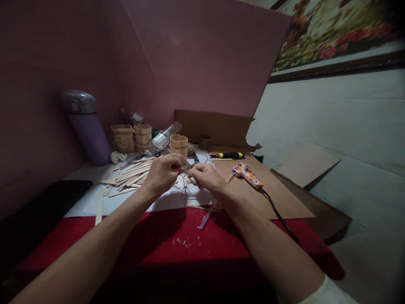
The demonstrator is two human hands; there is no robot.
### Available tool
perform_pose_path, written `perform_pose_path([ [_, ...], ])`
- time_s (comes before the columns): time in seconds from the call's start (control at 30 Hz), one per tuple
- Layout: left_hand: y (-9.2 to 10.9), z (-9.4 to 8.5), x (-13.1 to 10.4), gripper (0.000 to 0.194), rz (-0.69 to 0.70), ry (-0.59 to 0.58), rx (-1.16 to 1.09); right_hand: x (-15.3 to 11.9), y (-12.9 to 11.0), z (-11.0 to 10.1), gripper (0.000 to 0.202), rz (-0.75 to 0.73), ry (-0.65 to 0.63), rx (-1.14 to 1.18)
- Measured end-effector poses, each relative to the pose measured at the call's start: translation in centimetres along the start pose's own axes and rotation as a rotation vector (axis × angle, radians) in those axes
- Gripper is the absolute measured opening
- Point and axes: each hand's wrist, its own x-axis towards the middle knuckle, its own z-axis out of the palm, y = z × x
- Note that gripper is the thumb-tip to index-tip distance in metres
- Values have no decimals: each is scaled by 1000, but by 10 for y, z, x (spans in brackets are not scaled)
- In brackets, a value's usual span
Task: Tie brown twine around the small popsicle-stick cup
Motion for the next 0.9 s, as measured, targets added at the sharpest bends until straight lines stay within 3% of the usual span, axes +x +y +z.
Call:
perform_pose_path([
  [0.13, 4, 4, -3, 19, -172, -219, -147, 2, 5, 5, 18, -29, 79, 104],
  [0.3, 7, 8, -10, 20, 159, -258, 54, -1, 3, 4, 23, 26, 15, 271],
  [0.4, 9, 5, -11, 25, 178, -156, 179, -2, 1, 4, 27, 23, -21, 249],
  [0.47, 10, 2, -9, 25, 101, -6, 165, -3, 1, 4, 30, 6, -30, 238],
  [0.53, 10, 0, -7, 19, -46, 35, 14, -3, 1, 4, 30, -7, -43, 239],
  [0.63, 9, 0, -4, 26, -244, -183, -308, -3, -1, 5, 26, -30, -73, 182],
  [0.7, 8, 1, -4, 28, -277, -288, -428, -5, -3, 4, 22, -37, -128, 119],
  [0.9, 7, -1, -4, 31, -399, -272, -564, -12, -14, 1, 20, 2, -310, 118],
])
